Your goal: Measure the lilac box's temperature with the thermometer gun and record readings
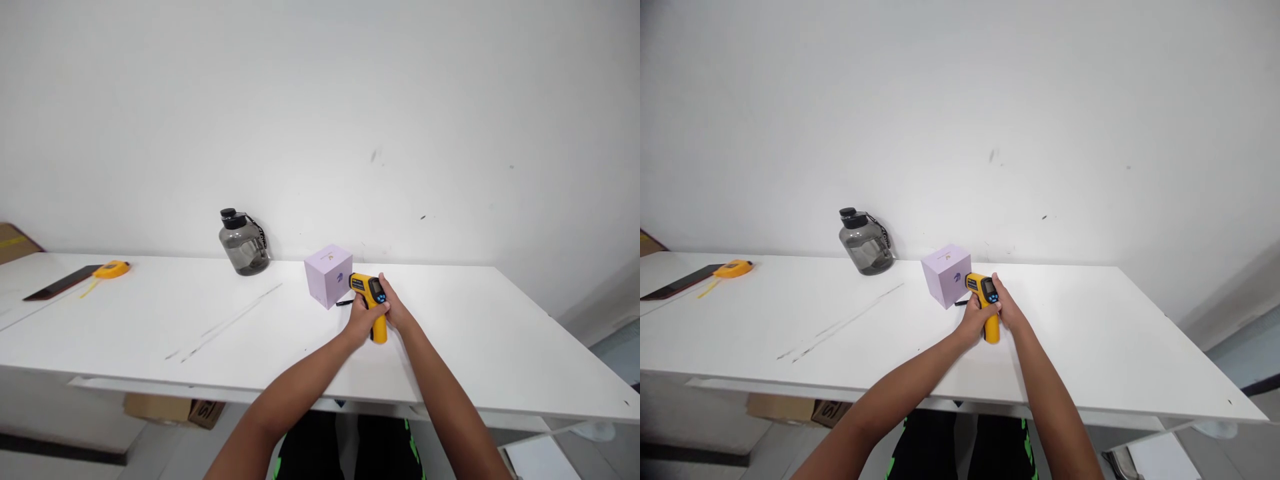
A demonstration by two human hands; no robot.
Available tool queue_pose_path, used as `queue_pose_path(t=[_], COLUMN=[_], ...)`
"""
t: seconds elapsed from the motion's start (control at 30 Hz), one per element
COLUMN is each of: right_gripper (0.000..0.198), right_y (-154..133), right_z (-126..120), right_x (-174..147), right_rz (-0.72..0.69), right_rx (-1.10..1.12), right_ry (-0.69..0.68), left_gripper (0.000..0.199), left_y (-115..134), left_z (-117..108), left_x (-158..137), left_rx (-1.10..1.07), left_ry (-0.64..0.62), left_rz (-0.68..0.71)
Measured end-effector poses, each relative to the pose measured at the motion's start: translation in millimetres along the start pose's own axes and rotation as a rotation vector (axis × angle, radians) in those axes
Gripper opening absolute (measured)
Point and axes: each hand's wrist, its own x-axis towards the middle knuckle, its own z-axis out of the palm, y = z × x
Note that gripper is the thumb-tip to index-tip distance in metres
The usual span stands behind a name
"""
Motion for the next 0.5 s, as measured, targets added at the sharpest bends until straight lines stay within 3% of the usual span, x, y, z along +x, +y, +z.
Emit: queue_pose_path(t=[0.17, 0.33, 0.5], right_gripper=[0.055, 0.059, 0.073], right_y=[0.9, 4.3, 9.4], right_z=[1.1, -0.8, -12.2], right_x=[1.1, 6.0, 13.3], right_rz=[-0.059, -0.117, -0.024], right_rx=[0.048, 0.027, 0.016], right_ry=[-0.007, 0.054, 0.078], left_gripper=[0.056, 0.049, 0.048], left_y=[5.9, 10.4, 9.5], left_z=[-9.6, -16.4, -20.6], left_x=[8.9, 12.8, 18.9], left_rx=[0.173, 0.316, 0.147], left_ry=[-0.069, -0.095, -0.24], left_rz=[0.084, 0.073, -0.148])
